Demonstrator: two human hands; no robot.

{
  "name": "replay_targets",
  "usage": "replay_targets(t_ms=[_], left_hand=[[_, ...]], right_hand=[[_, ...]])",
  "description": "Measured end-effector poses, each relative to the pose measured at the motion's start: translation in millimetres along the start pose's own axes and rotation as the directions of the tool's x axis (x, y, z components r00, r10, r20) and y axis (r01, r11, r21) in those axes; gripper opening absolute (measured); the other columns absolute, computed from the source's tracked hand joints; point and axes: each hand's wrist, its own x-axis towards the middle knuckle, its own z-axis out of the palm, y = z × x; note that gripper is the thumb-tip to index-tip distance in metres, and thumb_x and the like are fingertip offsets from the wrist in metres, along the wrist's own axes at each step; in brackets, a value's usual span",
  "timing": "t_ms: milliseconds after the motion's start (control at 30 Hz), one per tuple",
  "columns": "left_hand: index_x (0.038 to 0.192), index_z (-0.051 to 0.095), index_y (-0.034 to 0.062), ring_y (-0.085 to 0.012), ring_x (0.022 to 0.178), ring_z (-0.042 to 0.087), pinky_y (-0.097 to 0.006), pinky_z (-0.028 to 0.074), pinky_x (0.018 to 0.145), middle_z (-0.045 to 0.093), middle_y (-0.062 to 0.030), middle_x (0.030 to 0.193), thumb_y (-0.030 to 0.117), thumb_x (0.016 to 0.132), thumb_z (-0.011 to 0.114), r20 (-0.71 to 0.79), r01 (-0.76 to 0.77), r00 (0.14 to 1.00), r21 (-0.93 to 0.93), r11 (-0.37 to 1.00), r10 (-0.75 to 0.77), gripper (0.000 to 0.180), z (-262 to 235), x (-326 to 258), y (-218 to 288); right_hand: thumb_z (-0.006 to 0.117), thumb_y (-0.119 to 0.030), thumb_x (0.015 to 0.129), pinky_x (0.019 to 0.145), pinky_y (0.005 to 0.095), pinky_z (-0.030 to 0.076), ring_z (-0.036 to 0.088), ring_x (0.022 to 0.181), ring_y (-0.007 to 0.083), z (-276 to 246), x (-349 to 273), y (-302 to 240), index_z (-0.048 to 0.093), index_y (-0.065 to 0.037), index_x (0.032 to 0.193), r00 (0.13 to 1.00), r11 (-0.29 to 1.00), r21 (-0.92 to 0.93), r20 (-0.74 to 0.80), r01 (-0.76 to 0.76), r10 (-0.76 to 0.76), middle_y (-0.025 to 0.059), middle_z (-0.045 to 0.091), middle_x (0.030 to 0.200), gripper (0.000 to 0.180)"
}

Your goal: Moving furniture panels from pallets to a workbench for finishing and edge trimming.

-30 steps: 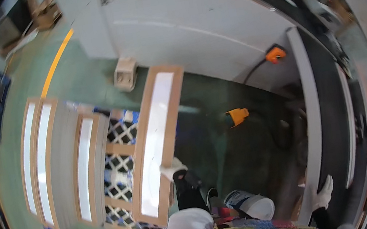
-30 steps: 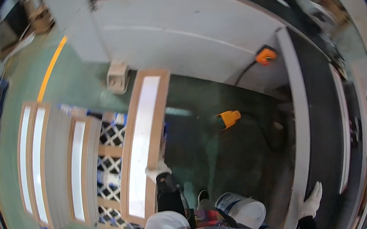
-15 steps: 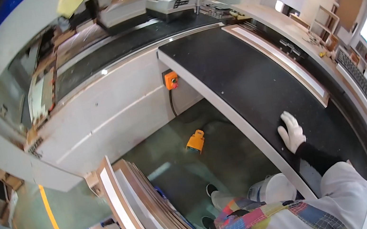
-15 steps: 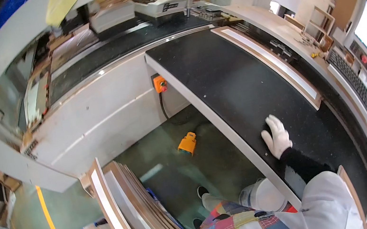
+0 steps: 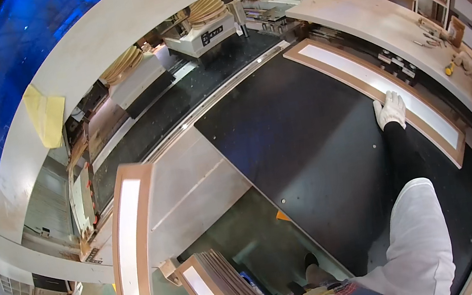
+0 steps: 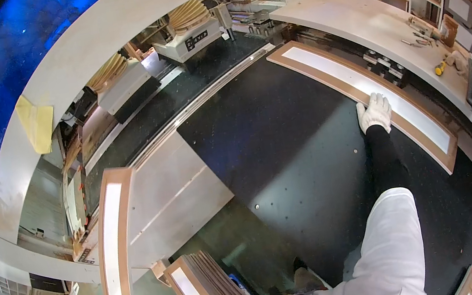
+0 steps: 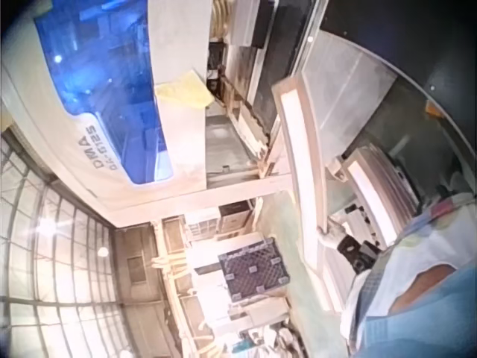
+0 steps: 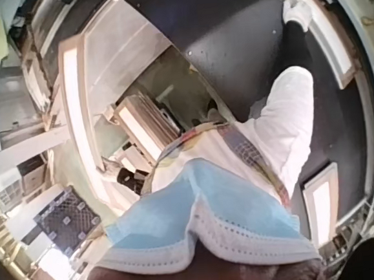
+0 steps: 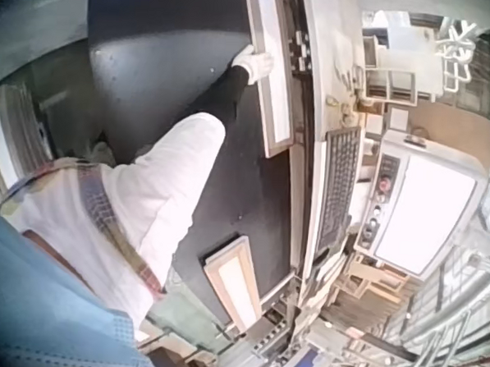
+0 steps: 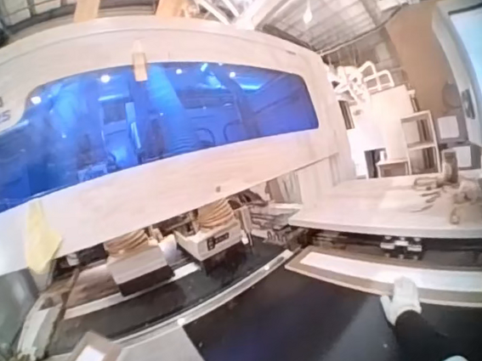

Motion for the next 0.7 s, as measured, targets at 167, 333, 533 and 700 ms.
replay_targets(t_ms=[167, 333, 533, 700], left_hand=[[0.117, 0.053, -0.0076, -0.0276, 0.112, 0.056, -0.034, 0.047, 0.1, 0.057, -0.0189, 0.121, 0.021, 0.092, 0.057, 0.043, 0.241, 0.962, -0.597, 0.765, -0.269, 0.038, 106, 13, 8], [0.114, 0.055, -0.0044, -0.0269, 0.104, 0.06, -0.041, 0.053, 0.088, 0.062, -0.0147, 0.113, 0.014, 0.086, 0.062, 0.349, 0.456, 0.886, -0.533, 0.713, -0.306, 0.033, 243, -24, 13], [0.115, 0.054, -0.0003, -0.027, 0.11, 0.056, -0.045, 0.049, 0.093, 0.061, -0.0121, 0.114, 0.009, 0.086, 0.059, 0.724, 0.735, 0.588, -0.293, 0.611, -0.36, 0.031, 379, -50, -21], [0.116, 0.052, -0.0011, -0.0302, 0.111, 0.055, -0.049, 0.047, 0.093, 0.058, -0.0143, 0.116, 0.009, 0.087, 0.054, 0.876, 0.849, 0.229, 0.033, 0.528, -0.424, 0.031, 491, -87, -39]], right_hand=[[0.063, -0.044, 0.081, 0.087, 0.0456, 0.042, 0.053, 0.1, 0.0344, -16, 15, 2, 0.061, -0.002, 0.099, 0.998, 0.999, -0.013, 0.044, 0.034, -0.033, 0.0176, 0.057, 0.102, 0.046], [0.066, -0.042, 0.078, 0.086, 0.0445, 0.042, 0.053, 0.097, 0.0358, -74, -45, -5, 0.06, 0.001, 0.096, 0.97, 0.98, 0.138, 0.18, 0.141, -0.165, 0.0211, 0.057, 0.097, 0.047], [0.075, -0.03, 0.068, 0.08, 0.0473, 0.041, 0.051, 0.09, 0.0382, -162, -157, 10, 0.056, -0.002, 0.091, 0.947, 0.936, 0.221, 0.107, 0.274, -0.303, 0.0191, 0.054, 0.093, 0.041], [0.079, -0.038, 0.063, 0.083, 0.0479, 0.039, 0.048, 0.092, 0.0384, -204, -225, 8, 0.054, -0.005, 0.099, 0.935, 0.943, 0.226, 0.206, 0.243, -0.29, 0.0174, 0.05, 0.096, 0.055]])
